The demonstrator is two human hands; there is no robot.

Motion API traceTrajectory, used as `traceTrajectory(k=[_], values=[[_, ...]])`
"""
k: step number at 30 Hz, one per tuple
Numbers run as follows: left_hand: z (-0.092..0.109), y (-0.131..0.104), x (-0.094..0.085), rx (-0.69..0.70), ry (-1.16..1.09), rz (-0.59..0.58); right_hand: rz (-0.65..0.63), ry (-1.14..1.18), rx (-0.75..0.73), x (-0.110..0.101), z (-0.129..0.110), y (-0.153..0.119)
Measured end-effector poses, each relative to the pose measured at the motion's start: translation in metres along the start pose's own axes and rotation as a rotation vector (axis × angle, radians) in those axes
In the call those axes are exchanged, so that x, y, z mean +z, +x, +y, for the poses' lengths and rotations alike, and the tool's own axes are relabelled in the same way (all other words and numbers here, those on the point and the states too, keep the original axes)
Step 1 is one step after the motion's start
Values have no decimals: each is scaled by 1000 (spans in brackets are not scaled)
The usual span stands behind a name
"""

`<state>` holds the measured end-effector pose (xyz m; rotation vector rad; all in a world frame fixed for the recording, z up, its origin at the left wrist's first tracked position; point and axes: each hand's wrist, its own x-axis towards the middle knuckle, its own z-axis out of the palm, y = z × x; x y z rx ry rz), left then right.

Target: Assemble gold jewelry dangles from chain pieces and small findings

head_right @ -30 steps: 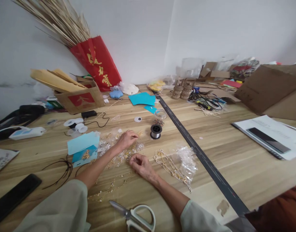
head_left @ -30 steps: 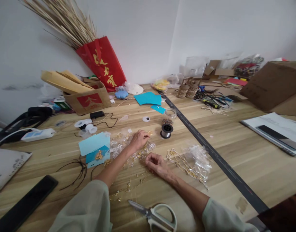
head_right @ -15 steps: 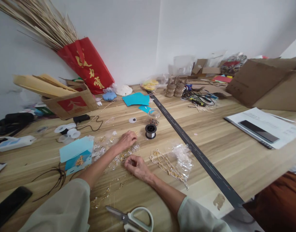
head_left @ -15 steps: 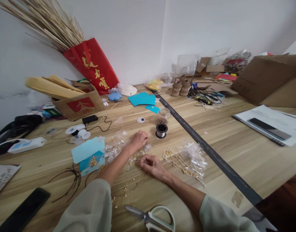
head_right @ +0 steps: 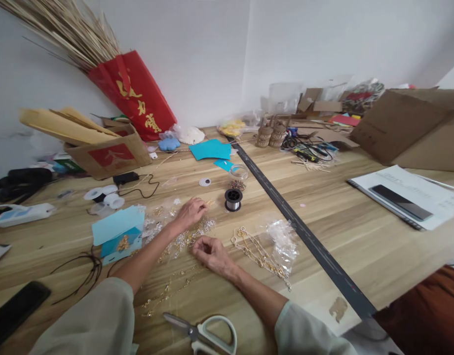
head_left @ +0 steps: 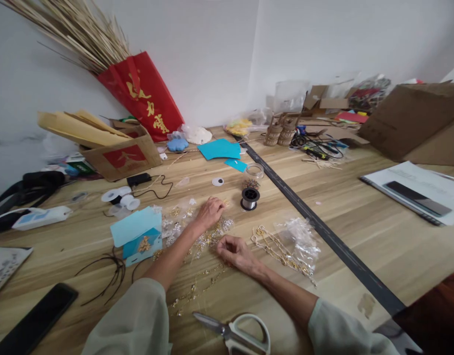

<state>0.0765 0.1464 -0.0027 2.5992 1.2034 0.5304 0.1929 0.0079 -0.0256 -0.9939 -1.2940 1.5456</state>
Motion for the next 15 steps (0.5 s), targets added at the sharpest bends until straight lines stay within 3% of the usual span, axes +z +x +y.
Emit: traceTrajectory(k=[6, 15], values=[[-11, -6, -13, -86, -52, 8, 4, -15, 6, 0, 0, 1], [-9, -5, 2, -48, 2, -55, -1, -18, -5, 0, -1, 0]])
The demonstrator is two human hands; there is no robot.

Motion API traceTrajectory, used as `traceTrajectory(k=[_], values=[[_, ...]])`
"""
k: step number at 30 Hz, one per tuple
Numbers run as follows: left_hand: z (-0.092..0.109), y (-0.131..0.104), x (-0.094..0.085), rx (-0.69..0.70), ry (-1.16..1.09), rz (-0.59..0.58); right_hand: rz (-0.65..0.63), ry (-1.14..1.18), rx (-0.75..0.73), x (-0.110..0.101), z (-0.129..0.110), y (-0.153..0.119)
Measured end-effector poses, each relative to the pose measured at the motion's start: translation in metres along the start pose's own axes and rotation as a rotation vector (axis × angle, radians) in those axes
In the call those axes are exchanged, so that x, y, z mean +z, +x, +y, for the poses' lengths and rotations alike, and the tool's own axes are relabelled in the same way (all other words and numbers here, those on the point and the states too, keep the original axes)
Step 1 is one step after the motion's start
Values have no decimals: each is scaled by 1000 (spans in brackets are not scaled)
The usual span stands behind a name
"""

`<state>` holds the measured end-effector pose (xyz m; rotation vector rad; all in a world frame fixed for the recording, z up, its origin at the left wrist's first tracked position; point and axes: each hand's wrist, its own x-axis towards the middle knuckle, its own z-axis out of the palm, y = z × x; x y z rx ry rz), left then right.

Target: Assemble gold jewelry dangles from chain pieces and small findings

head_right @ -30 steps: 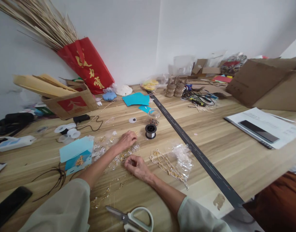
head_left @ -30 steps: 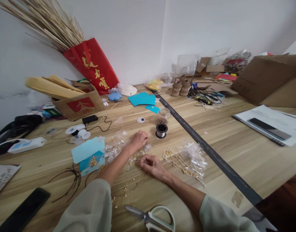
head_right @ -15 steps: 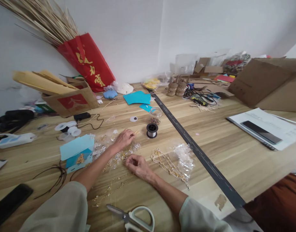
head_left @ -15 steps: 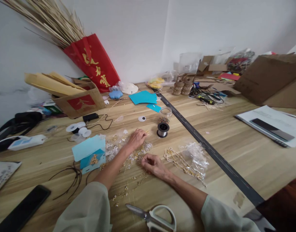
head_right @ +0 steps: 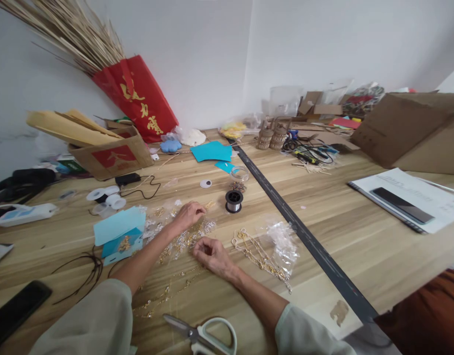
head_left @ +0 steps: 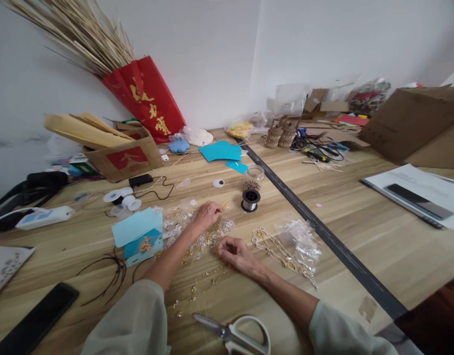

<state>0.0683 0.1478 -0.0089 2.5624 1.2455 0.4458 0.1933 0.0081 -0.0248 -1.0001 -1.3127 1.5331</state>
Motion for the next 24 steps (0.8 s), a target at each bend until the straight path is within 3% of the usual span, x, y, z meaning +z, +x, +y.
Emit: traceTrajectory(k=[16, 20, 24], values=[[1, 0, -2, 97, 83, -62, 7, -3, 11, -1, 0, 0], [3, -15, -15, 60, 74, -18, 20, 15, 16, -2, 0, 0], [10, -46, -29, 20, 55, 21, 83, 18, -7, -1, -4, -1]])
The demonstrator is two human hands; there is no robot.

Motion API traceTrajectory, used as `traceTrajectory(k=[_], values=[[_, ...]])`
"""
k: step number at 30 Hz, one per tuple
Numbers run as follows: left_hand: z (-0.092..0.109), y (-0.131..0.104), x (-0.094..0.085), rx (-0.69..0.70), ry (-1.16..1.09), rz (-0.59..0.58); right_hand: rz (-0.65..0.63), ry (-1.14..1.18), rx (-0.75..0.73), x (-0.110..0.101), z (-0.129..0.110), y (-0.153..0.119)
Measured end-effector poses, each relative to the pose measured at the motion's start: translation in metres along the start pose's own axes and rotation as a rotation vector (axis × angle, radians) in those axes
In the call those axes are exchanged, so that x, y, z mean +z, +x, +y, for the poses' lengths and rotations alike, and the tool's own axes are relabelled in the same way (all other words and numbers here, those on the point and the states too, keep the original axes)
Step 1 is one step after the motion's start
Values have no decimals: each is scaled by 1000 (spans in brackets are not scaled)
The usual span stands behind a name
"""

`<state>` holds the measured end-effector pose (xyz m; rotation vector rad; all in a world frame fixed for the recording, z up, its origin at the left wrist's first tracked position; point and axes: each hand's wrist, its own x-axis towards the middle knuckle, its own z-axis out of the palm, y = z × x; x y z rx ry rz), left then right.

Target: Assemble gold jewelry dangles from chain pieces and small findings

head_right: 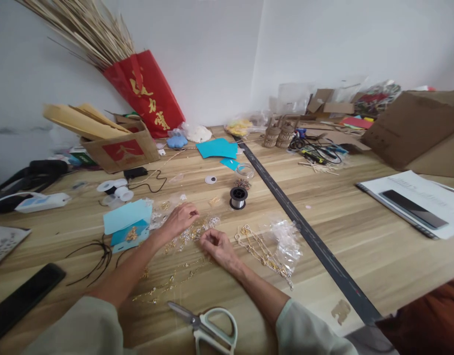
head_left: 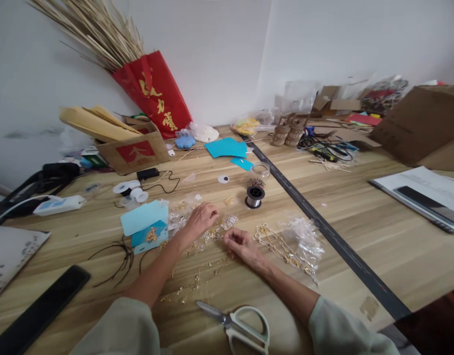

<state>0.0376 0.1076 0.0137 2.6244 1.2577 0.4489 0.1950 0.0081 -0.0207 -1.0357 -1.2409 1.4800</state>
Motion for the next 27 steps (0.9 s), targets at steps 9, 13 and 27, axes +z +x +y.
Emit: traceTrajectory(k=[9, 13, 27], values=[[24, -80, 7, 92, 47, 38, 75, 12, -60, 0, -1, -2], [25, -97, 16, 134, 153, 3, 59, -26, -70, -1, 1, -2], [20, -104, 18, 79, -39, 93, -1, -129, -74, -1, 9, -4]])
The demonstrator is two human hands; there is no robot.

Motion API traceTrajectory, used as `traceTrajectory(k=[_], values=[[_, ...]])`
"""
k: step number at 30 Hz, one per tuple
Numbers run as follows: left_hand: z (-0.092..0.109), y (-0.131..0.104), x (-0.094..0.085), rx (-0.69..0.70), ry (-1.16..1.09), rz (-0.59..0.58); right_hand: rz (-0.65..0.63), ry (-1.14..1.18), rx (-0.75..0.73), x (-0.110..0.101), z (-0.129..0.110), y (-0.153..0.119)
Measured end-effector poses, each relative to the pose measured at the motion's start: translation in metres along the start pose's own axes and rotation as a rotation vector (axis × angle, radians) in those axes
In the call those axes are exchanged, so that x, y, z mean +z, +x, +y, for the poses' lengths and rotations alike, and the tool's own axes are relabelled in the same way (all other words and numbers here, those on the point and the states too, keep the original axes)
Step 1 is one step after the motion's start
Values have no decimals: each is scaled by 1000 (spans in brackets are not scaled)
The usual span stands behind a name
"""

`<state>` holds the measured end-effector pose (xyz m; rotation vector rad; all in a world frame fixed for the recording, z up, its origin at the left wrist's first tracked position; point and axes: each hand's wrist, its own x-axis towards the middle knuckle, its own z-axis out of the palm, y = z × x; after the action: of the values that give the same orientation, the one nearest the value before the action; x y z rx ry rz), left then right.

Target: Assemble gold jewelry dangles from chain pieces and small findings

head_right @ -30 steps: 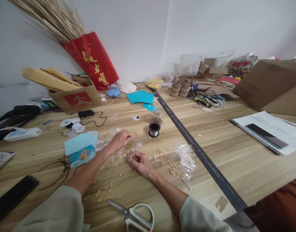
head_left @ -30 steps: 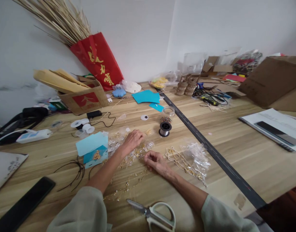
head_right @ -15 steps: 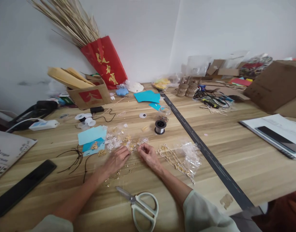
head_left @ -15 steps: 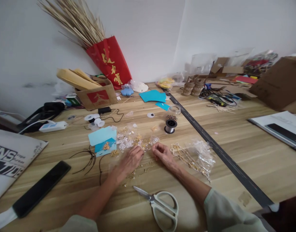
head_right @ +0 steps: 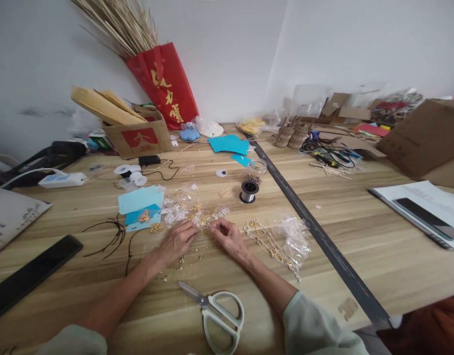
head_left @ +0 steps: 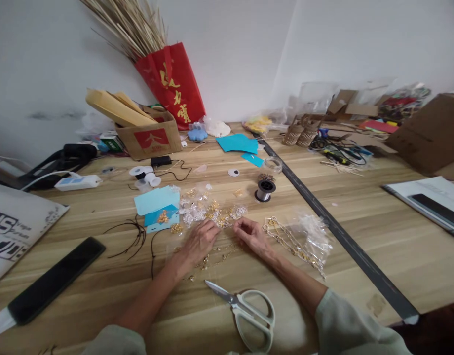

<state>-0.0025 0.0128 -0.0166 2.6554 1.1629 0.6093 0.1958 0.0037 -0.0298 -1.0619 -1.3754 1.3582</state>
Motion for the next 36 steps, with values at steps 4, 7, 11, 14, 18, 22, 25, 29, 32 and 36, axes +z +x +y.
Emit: traceTrajectory(k=[4, 7, 11, 14, 18, 22, 25, 29, 32, 36], values=[[-1, 0, -1, -18, -115, 88, -7, -30, -14, -1, 1, 0], [-1, -1, -4, -52, -199, 171, -15, -43, -24, -1, 0, -1], [1, -6, -9, -188, -401, 285, -15, -63, -23, 0, -2, -2], [7, -15, -11, -404, -666, 296, -18, -92, -32, 2, -4, -3], [20, -28, -10, -680, -962, 290, -28, -173, -76, 3, -4, -5], [31, -34, -8, -762, -1116, 310, -37, -226, -106, 5, -4, -7], [34, -34, -7, -755, -1196, 305, -31, -282, -149, 7, -6, -10], [32, -32, -2, -784, -1287, 293, -38, -397, -289, 13, -11, -17], [30, -30, 1, -789, -1335, 268, -37, -447, -390, 17, -13, -21], [31, -25, 3, -759, -1369, 248, -40, -463, -467, 19, -11, -24]])
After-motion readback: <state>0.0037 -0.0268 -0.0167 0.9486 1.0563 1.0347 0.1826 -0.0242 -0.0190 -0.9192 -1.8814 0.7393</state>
